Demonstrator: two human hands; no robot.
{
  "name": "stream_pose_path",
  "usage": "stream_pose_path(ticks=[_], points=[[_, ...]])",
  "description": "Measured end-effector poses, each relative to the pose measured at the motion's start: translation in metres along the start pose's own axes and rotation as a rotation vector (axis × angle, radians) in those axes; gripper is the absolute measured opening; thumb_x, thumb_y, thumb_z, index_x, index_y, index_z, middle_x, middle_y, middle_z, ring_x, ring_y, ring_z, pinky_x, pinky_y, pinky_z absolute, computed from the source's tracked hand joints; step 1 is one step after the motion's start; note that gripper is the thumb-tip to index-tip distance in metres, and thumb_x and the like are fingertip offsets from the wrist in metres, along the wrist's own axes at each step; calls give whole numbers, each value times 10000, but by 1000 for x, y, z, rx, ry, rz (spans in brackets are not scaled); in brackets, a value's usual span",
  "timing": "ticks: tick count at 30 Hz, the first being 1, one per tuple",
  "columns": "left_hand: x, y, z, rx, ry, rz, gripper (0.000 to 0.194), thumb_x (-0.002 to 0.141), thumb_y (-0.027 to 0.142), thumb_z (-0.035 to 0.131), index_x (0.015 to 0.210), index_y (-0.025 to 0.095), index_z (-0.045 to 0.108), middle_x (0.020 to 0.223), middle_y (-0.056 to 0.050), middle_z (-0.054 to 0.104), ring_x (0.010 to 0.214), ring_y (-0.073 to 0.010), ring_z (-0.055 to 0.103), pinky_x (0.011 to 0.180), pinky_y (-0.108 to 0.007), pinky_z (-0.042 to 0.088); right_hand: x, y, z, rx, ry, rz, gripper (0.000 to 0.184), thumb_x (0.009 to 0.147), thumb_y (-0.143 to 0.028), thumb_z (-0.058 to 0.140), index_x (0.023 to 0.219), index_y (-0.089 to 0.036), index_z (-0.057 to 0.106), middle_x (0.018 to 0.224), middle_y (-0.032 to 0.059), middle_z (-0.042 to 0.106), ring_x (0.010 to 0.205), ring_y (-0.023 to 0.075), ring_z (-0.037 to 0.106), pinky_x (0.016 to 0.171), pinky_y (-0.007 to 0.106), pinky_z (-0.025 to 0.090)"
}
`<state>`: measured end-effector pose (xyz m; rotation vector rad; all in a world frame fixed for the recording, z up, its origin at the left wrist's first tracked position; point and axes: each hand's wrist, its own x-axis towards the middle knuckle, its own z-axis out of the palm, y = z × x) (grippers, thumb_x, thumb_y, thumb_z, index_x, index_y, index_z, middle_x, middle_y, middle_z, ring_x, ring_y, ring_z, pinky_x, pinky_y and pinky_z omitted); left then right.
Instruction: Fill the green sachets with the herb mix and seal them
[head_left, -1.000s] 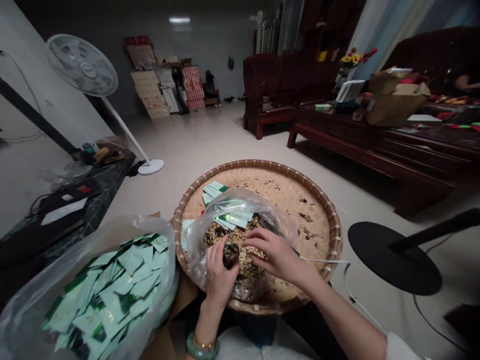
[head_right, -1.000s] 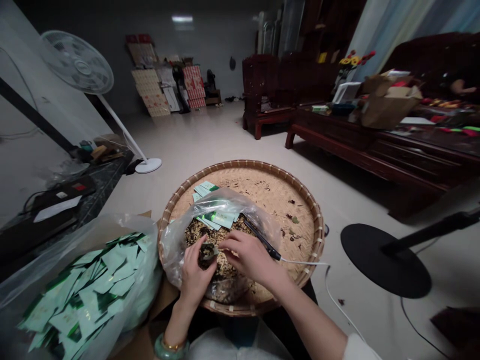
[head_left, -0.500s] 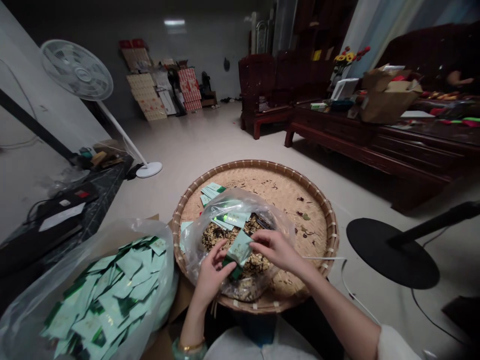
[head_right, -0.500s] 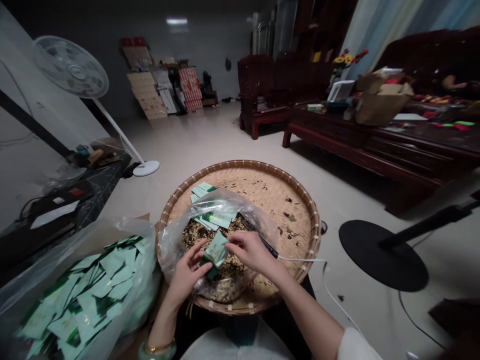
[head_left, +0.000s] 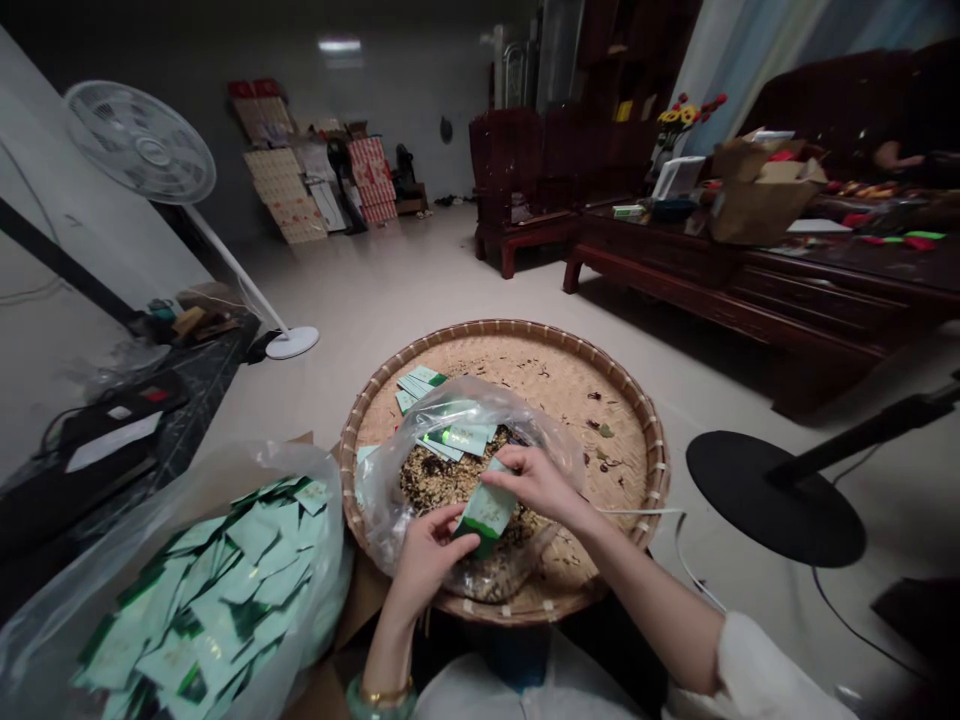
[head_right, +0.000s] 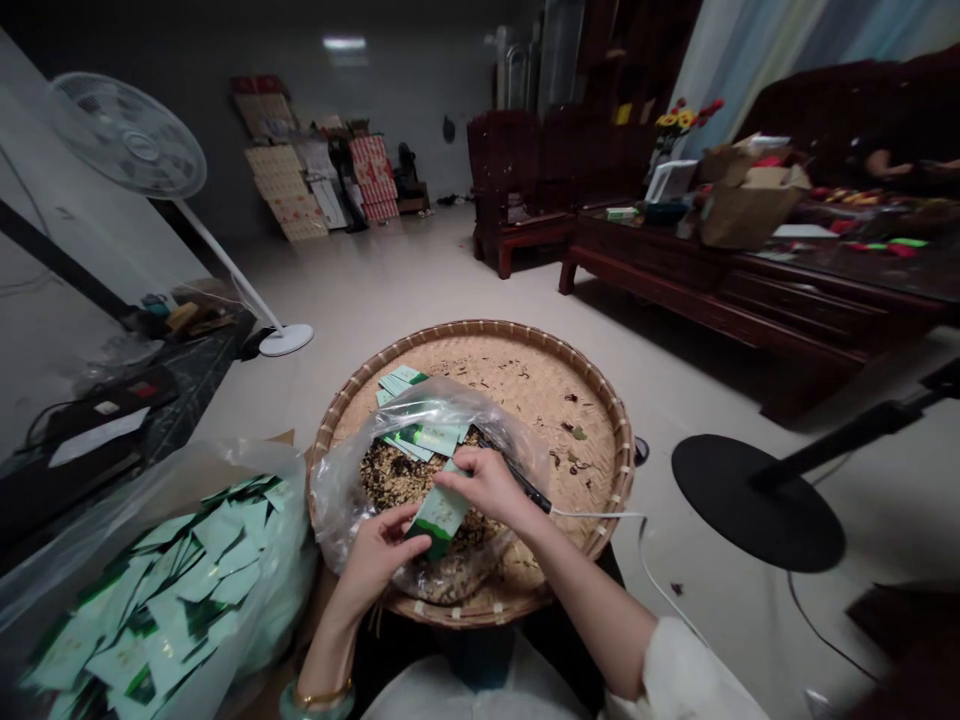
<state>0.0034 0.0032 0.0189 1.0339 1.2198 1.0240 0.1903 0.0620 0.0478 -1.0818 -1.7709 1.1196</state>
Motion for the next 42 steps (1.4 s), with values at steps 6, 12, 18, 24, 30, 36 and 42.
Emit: stream_pose_path(ticks=[6, 12, 18, 24, 30, 36, 42], points=[[1, -5, 7, -35, -69, 2, 320, 560, 187, 783, 876, 147, 747, 820, -60, 758, 713, -185, 671, 690, -266, 510, 5, 7, 10, 161, 206, -12, 309, 753, -419, 644, 591, -157, 667, 716, 42, 594, 702, 158, 548, 643, 273, 437], [2, -18, 5, -132, 122, -33, 408, 500, 214, 817, 892, 138, 734, 802, -70, 755, 693, -188, 669, 633, -262, 515, -5, 9, 1, 320, 148, 243, 400, 629, -440, 730, 908, -167, 645, 744, 9, 599, 594, 123, 518, 472, 220, 406], [2, -5, 12, -155, 171, 16, 396, 538, 282, 807, 905, 154, 729, 948, -84, 745, 887, -223, 672, 777, -285, 516, -15, 18, 12, 243, 77, 225, 336, 665, -435, 692, 555, -150, 552, 496, -42, 470, 488, 85, 409, 475, 216, 331], [4, -8, 19, -246, 243, -7, 313, 582, 368, 792, 763, 124, 719, 648, -31, 722, 591, -152, 642, 586, -228, 498, -17, 16, 26, 279, 34, 188, 343, 673, -473, 680, 613, -149, 588, 566, -27, 532, 535, 95, 446, 514, 215, 352], [3, -12, 21, -323, 246, 8, 272, 577, 345, 806, 714, 133, 706, 602, -1, 696, 533, -105, 601, 528, -177, 464, -16, 23, 32, 237, 74, 232, 380, 671, -491, 670, 537, -153, 558, 483, -44, 453, 472, 81, 376, 460, 208, 291], [6, -6, 19, -252, 164, -45, 377, 556, 336, 819, 850, 115, 734, 629, -25, 712, 527, -123, 611, 516, -197, 469, -16, 23, 40, 255, 23, 230, 302, 662, -421, 676, 565, -156, 568, 517, -43, 475, 494, 84, 383, 470, 206, 292], [8, -7, 17, -270, 146, -93, 359, 550, 361, 819, 787, 102, 740, 605, -30, 709, 522, -126, 604, 520, -204, 463, -15, 21, 39, 206, 94, 238, 311, 652, -378, 689, 501, -153, 538, 469, -53, 446, 475, 73, 364, 465, 206, 287]])
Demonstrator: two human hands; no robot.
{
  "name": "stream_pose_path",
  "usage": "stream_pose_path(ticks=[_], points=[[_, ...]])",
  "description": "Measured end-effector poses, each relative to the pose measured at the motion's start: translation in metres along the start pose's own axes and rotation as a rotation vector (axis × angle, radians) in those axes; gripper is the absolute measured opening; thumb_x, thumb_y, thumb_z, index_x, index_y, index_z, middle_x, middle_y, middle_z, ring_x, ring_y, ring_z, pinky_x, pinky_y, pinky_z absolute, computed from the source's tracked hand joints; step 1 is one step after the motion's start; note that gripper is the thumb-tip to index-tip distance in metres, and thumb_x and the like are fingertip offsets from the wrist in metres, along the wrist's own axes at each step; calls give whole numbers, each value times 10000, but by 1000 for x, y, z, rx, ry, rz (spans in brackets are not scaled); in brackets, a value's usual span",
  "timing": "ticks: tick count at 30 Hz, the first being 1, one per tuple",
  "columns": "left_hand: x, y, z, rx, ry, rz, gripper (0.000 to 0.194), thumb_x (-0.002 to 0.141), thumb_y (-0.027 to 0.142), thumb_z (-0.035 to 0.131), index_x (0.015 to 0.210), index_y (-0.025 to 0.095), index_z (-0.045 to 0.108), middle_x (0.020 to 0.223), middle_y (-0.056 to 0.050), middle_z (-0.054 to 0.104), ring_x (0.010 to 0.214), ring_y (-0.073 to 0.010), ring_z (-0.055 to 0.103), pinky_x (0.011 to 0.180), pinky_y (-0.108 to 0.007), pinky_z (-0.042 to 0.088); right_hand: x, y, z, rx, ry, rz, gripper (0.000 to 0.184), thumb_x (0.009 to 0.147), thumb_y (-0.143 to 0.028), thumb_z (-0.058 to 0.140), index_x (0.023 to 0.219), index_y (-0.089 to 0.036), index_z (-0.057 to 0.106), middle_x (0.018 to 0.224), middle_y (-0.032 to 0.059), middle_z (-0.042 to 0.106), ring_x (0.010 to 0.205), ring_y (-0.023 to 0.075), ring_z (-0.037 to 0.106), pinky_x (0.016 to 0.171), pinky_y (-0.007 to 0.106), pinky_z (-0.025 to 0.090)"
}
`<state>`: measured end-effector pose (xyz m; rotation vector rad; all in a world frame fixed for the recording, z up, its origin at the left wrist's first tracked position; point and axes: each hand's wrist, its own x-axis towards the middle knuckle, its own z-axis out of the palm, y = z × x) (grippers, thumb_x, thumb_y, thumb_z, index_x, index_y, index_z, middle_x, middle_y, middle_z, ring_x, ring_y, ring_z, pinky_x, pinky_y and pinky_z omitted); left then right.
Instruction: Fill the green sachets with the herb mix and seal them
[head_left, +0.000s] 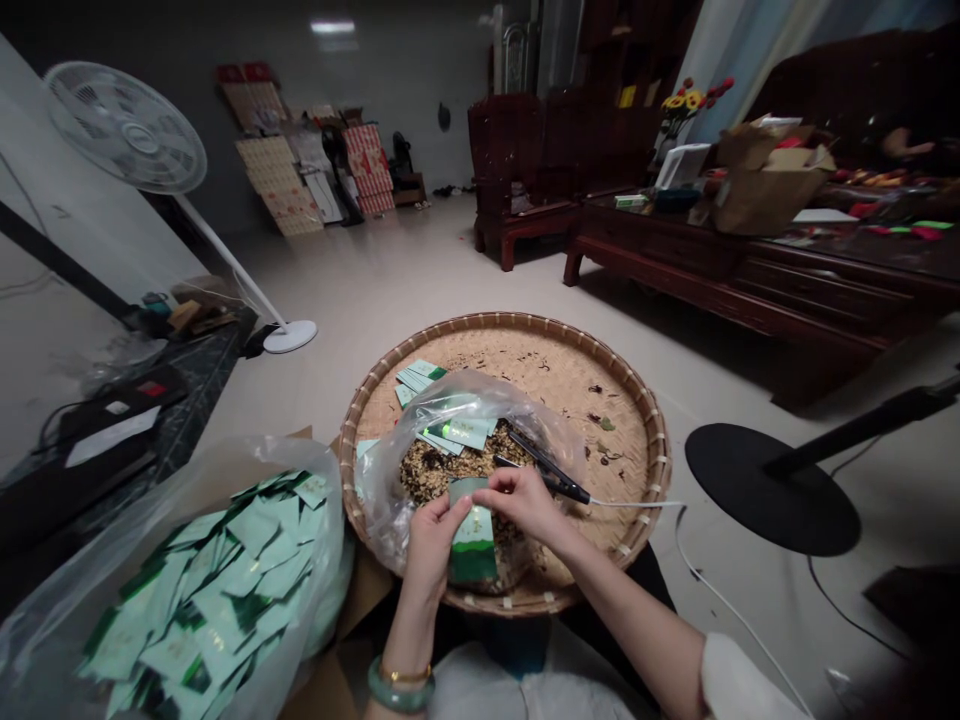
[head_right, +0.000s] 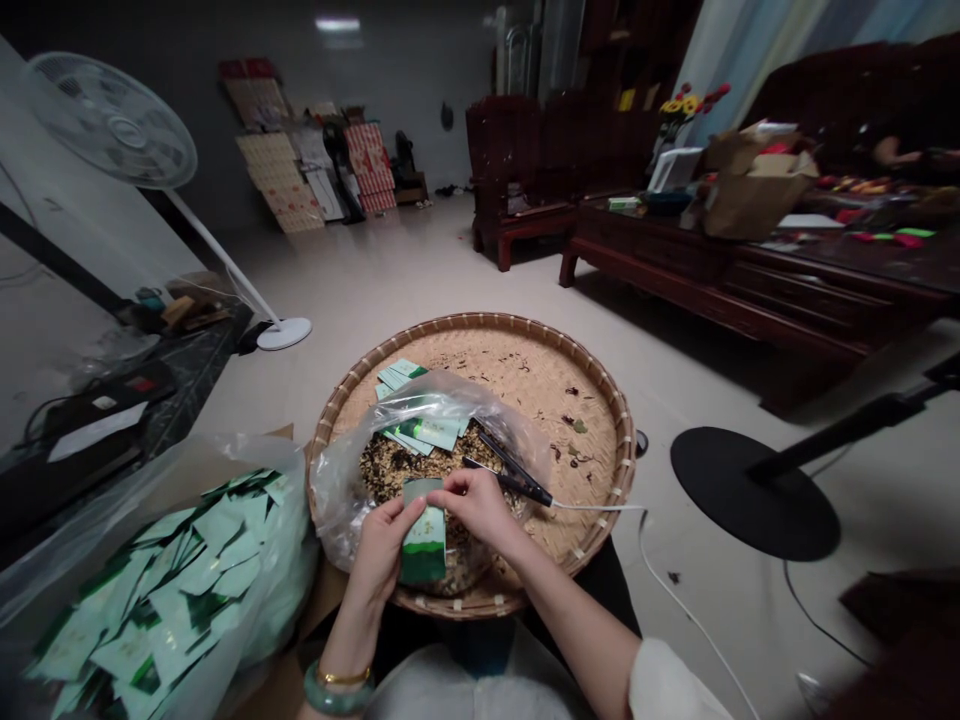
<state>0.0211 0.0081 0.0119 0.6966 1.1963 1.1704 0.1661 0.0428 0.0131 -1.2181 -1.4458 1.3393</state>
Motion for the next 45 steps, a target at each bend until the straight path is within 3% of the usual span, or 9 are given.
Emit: stream_pose_path(ticks=[6, 10, 14, 17, 20, 28, 33, 37, 45], points=[[-7, 4, 6, -105, -40, -44, 401, 600, 440, 780, 807, 102, 723, 662, -54, 720, 579, -143, 637, 568, -219, 486, -1, 4, 3, 65, 10, 60, 342, 622, -458, 722, 524, -163, 578, 466, -39, 500, 443, 102, 453, 438, 222, 347], [-13, 3, 9, -66, -116, -147, 494, 516, 351, 847, 911, 97, 695, 696, -82, 729, 611, -199, 676, 562, -260, 509, -1, 12, -2, 38, 9, 78, 349, 694, -502, 654, 657, -156, 649, 557, 0, 590, 482, 148, 544, 464, 258, 423], [-13, 2, 8, -132, -83, -135, 474, 496, 300, 858, 888, 92, 691, 779, -111, 741, 725, -237, 699, 633, -287, 539, 1, 19, -29, -493, 135, -133, 333, 798, -329, 602, 1082, -161, 641, 958, 99, 657, 899, 239, 595, 797, 356, 471], [-13, 1, 7, -153, -66, -132, 460, 508, 285, 853, 893, 92, 690, 839, -124, 742, 770, -248, 701, 664, -301, 548, 4, 25, -46, -985, 156, -71, 562, 734, -170, 649, 1275, -136, 503, 1183, 190, 551, 1113, 321, 496, 917, 435, 406], [-13, 0, 7, -149, -56, -111, 463, 522, 279, 847, 914, 93, 687, 888, -130, 739, 765, -242, 702, 666, -298, 547, 8, 30, -55, -1149, 80, 12, 596, 724, -78, 600, 1302, -119, 459, 1191, 205, 540, 1099, 309, 510, 919, 414, 398], [-13, 2, 4, -72, -45, -85, 451, 507, 298, 851, 879, 100, 692, 819, -116, 745, 690, -224, 700, 636, -283, 529, 7, 21, -88, -702, 46, -45, 470, 744, -211, 597, 1203, -116, 561, 1143, 144, 614, 1028, 271, 560, 893, 394, 424], [-13, 4, 4, 7, -82, -76, 442, 507, 317, 849, 853, 96, 686, 739, -104, 738, 658, -223, 696, 640, -291, 527, -9, -9, -94, -245, -188, 54, 571, 737, -352, 665, 1263, -164, 545, 1221, 88, 607, 1074, 248, 563, 939, 385, 432], [-12, 2, 7, 65, -161, -79, 430, 528, 315, 841, 866, 111, 672, 734, -80, 738, 647, -218, 697, 626, -288, 527, -15, -30, -85, -246, -367, -12, 497, 724, -340, 682, 1193, -191, 614, 1170, 60, 648, 1052, 252, 579, 915, 368, 449], [-14, 1, 14, 119, -176, -95, 433, 549, 399, 817, 853, 124, 678, 705, -64, 729, 588, -197, 674, 587, -276, 510, -16, -47, -69, -360, -347, -134, 304, 795, -251, 592, 1082, -206, 679, 995, 43, 714, 879, 247, 632, 767, 332, 461]])
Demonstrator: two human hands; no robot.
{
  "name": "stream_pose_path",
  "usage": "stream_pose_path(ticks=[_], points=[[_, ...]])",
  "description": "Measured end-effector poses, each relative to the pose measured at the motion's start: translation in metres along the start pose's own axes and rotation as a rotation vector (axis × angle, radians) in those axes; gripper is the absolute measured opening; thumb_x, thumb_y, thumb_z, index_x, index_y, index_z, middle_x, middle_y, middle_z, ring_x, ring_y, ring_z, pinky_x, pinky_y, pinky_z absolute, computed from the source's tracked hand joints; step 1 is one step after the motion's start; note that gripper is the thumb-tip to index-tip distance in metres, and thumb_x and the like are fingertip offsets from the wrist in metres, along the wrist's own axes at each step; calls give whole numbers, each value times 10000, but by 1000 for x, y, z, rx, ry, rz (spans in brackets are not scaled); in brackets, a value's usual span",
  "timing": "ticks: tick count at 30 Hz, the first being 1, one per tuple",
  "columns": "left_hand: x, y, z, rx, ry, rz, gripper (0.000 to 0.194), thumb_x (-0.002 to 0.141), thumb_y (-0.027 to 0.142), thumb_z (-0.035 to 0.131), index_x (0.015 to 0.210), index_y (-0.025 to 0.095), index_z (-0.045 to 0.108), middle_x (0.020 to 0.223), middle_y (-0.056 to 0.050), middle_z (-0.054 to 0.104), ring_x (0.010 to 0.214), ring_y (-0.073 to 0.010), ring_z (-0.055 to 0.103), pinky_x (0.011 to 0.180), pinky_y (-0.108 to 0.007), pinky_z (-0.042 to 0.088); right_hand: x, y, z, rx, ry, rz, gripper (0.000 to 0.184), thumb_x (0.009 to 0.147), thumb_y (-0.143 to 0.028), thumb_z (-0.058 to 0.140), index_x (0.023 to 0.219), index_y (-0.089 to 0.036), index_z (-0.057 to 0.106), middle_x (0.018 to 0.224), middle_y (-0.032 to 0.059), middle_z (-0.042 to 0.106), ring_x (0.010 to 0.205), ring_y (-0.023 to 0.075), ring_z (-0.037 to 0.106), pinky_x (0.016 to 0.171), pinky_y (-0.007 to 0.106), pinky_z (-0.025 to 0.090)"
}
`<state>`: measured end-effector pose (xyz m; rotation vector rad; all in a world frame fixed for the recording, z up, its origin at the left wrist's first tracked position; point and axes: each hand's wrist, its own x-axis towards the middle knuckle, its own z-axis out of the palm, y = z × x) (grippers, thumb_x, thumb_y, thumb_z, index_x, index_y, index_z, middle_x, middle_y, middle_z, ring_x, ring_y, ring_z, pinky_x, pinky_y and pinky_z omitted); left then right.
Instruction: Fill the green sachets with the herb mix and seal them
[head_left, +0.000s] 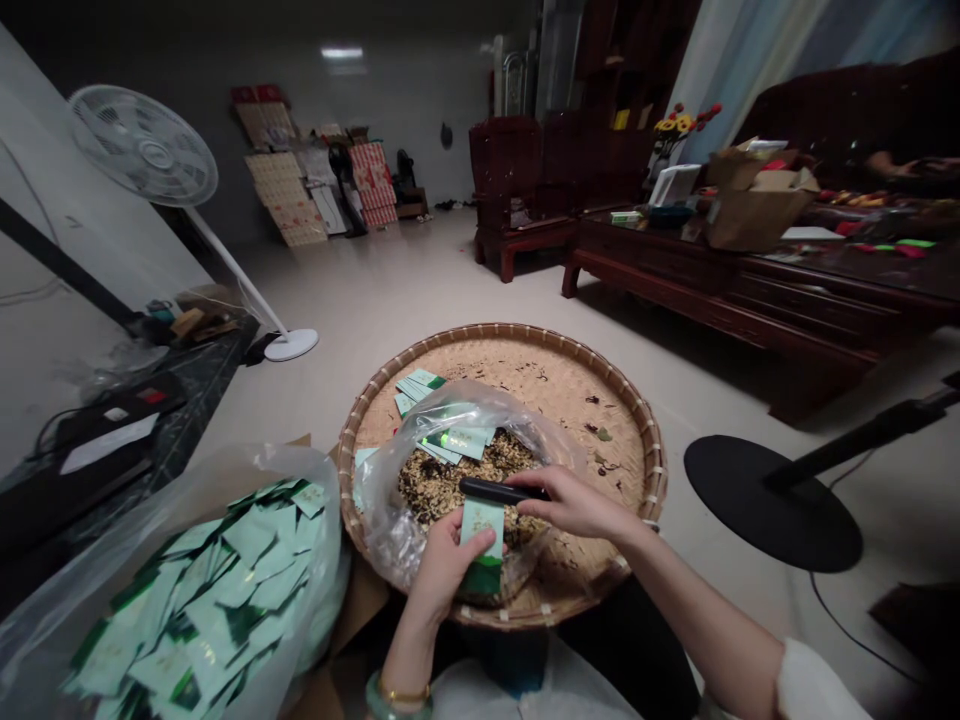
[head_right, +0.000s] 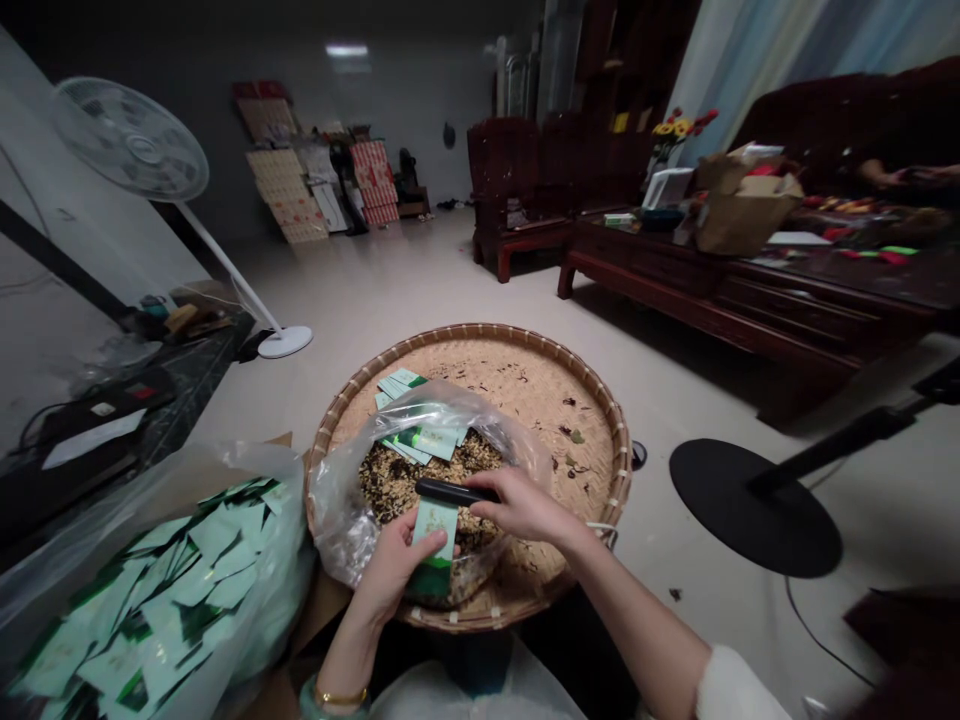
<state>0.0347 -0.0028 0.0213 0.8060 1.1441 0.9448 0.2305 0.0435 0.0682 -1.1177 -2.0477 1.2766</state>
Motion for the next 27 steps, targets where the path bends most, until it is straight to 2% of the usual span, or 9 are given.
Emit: stream_pose_path(ticks=[3, 6, 11, 14, 18, 24, 27], points=[[1, -2, -1, 4, 46, 9, 452, 642, 535, 710, 826, 122, 688, 645, -52, 709, 559, -187, 648, 540, -263, 484, -1, 1, 1, -17, 18, 3, 298, 807, -259, 580, 1083, -210, 681, 992, 48, 715, 864, 249, 629, 755, 330, 453], [3, -6, -3, 44, 88, 64, 470, 672, 574, 664, 773, 116, 693, 622, -50, 695, 571, -182, 626, 513, -245, 457, -1, 8, 0, 17, -6, 25, 296, 808, -287, 584, 1076, -212, 683, 968, 43, 709, 847, 233, 613, 739, 315, 447], [3, -8, -6, 45, 52, 45, 486, 678, 591, 649, 758, 113, 696, 600, -45, 675, 546, -161, 589, 515, -241, 443, 0, 22, -6, 314, -151, 184, 376, 745, -379, 663, 1059, -174, 679, 843, 18, 678, 693, 145, 560, 615, 243, 432], [1, -6, -6, 20, 42, 36, 481, 683, 586, 650, 761, 114, 694, 590, -41, 666, 523, -152, 575, 528, -249, 445, -2, 27, -10, 410, -172, 213, 389, 721, -381, 694, 1046, -167, 679, 815, 9, 657, 671, 123, 543, 603, 227, 430], [0, -5, -7, 28, 46, 55, 465, 703, 576, 637, 768, 120, 694, 579, -27, 652, 516, -145, 561, 537, -248, 439, -6, 29, -10, 385, -122, 217, 406, 727, -345, 691, 1093, -173, 658, 846, 17, 661, 677, 130, 548, 598, 234, 432], [0, -2, -6, 121, 45, 95, 465, 698, 570, 643, 737, 110, 700, 595, -28, 644, 572, -146, 552, 550, -231, 414, -3, 19, -1, 194, -65, 105, 311, 761, -285, 638, 1049, -177, 687, 930, 35, 695, 797, 190, 597, 717, 289, 456], [1, 0, -7, 91, 22, 78, 464, 699, 566, 643, 753, 108, 694, 597, -28, 641, 558, -140, 535, 554, -237, 412, -2, 16, -1, 193, -59, 100, 324, 765, -296, 634, 1062, -176, 682, 968, 41, 697, 834, 199, 605, 746, 298, 461]])
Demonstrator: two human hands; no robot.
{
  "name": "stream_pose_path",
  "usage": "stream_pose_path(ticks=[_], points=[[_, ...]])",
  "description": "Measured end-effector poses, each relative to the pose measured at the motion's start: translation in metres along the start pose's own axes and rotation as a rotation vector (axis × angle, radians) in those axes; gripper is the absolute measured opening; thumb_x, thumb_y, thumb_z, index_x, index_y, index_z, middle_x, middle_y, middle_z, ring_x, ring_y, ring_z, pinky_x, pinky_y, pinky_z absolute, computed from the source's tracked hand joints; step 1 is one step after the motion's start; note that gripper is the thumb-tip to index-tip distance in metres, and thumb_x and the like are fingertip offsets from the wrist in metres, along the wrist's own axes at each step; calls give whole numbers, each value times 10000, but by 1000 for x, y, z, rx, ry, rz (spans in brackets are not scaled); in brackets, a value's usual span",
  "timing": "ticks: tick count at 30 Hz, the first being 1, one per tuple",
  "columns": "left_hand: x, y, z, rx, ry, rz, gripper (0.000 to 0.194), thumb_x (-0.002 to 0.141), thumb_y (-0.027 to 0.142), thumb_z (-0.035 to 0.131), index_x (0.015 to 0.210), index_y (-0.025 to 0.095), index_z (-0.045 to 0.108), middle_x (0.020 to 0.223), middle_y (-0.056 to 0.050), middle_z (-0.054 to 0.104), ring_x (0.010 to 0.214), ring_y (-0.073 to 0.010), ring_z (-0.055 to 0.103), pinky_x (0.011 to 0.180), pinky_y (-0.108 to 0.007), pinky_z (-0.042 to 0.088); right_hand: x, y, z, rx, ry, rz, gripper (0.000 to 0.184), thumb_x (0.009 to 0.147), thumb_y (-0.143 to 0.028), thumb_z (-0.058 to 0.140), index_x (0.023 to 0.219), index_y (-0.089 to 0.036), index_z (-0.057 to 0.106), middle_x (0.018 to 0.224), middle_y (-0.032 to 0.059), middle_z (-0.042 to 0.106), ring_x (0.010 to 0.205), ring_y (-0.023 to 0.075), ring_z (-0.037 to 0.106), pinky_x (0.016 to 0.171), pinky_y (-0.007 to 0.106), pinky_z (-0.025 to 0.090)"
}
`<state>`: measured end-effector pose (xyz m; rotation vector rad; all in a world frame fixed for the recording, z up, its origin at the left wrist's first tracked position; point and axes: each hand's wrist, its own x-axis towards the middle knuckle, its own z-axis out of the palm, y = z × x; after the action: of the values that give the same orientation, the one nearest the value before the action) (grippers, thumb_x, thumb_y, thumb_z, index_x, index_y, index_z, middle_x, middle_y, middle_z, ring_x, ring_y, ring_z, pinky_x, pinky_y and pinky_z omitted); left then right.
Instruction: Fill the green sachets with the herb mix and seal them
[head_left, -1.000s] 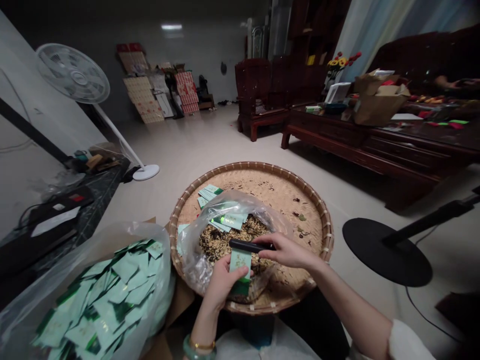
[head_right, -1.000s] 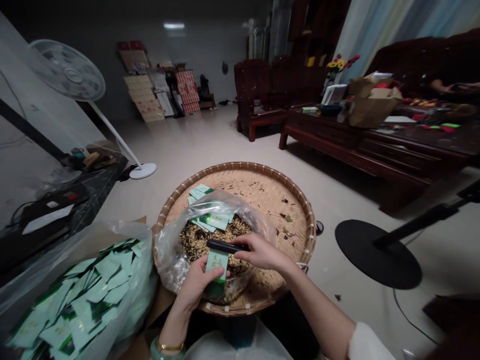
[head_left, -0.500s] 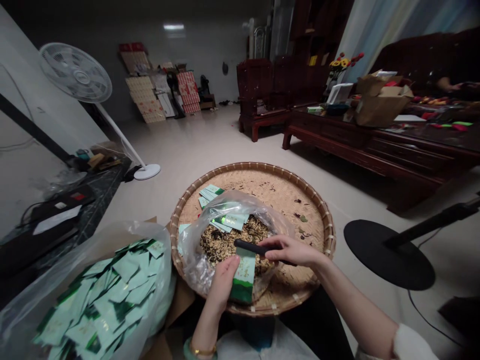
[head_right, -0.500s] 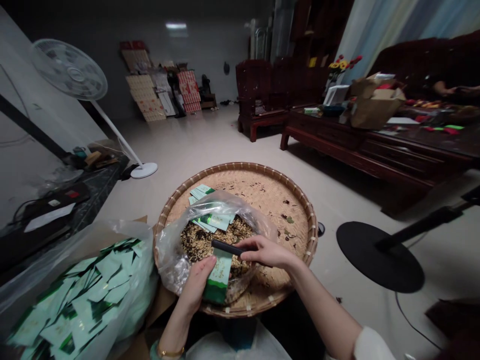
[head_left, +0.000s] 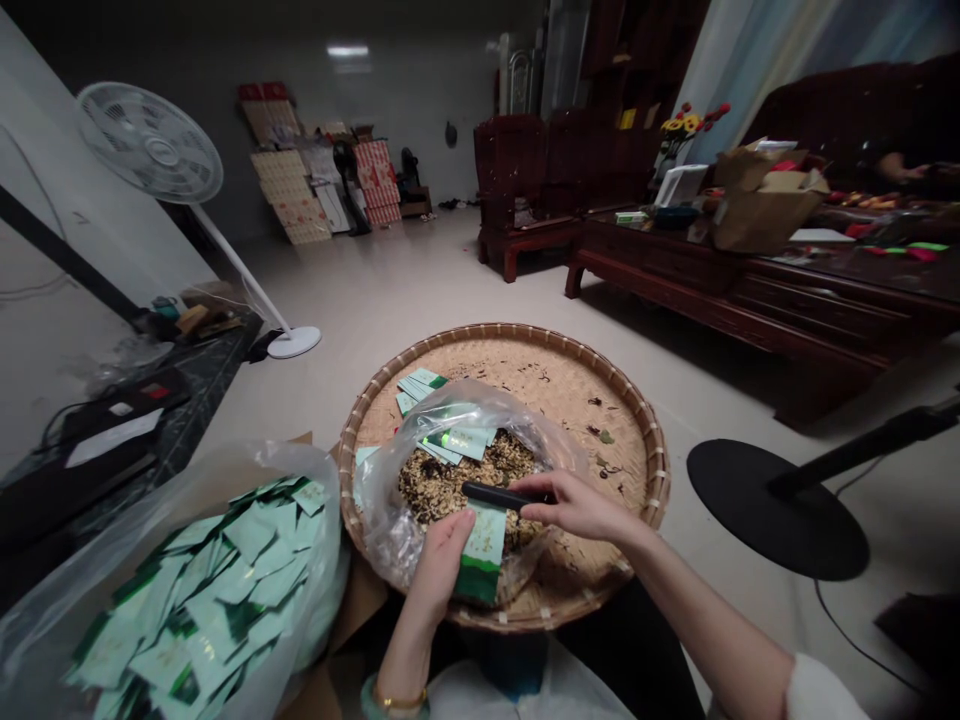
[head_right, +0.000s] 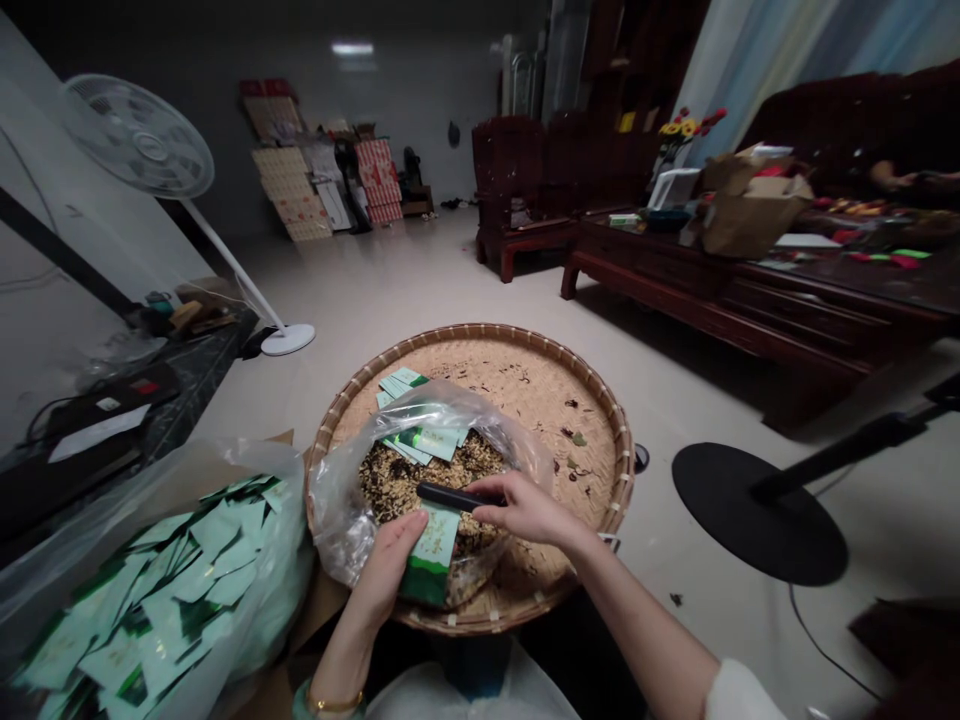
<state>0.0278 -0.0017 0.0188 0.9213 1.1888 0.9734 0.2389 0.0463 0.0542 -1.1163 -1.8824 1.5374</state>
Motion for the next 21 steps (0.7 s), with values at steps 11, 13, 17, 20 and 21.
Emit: stream_pose_path(ticks=[11, 13, 17, 20, 21], points=[[0, 1, 1, 27, -12, -7, 448, 707, 561, 630, 732, 115, 662, 587, -10, 607, 557, -137, 509, 551, -240, 388, 0, 1, 2, 56, 0, 48, 350, 760, -328, 630, 1057, -148, 676, 902, 46, 692, 786, 186, 601, 706, 293, 467], [1, 0, 1, 42, -6, -15, 452, 702, 570, 629, 715, 119, 649, 582, -6, 596, 548, -132, 499, 544, -236, 383, 0, 1, 3, 57, 8, 34, 340, 757, -320, 633, 1047, -147, 677, 892, 40, 689, 777, 178, 599, 709, 286, 463], [2, -4, -2, 46, 11, -32, 463, 697, 592, 620, 679, 129, 622, 561, 3, 579, 524, -124, 488, 521, -226, 371, -2, 4, -2, 114, -36, 63, 379, 732, -340, 659, 1063, -156, 665, 924, 44, 688, 761, 170, 597, 682, 277, 470], [3, -4, -1, 56, 4, -34, 463, 696, 591, 622, 699, 128, 635, 564, 0, 589, 530, -130, 501, 528, -231, 385, -2, 5, -2, 60, -16, 46, 355, 735, -331, 653, 1043, -156, 676, 935, 48, 692, 780, 179, 600, 690, 282, 474], [3, -4, 0, 64, 3, -29, 465, 694, 588, 627, 704, 124, 643, 568, -3, 594, 535, -132, 505, 532, -232, 388, -2, 4, -1, 23, 0, 34, 339, 739, -320, 649, 1032, -152, 682, 931, 50, 694, 788, 184, 601, 698, 285, 474]])
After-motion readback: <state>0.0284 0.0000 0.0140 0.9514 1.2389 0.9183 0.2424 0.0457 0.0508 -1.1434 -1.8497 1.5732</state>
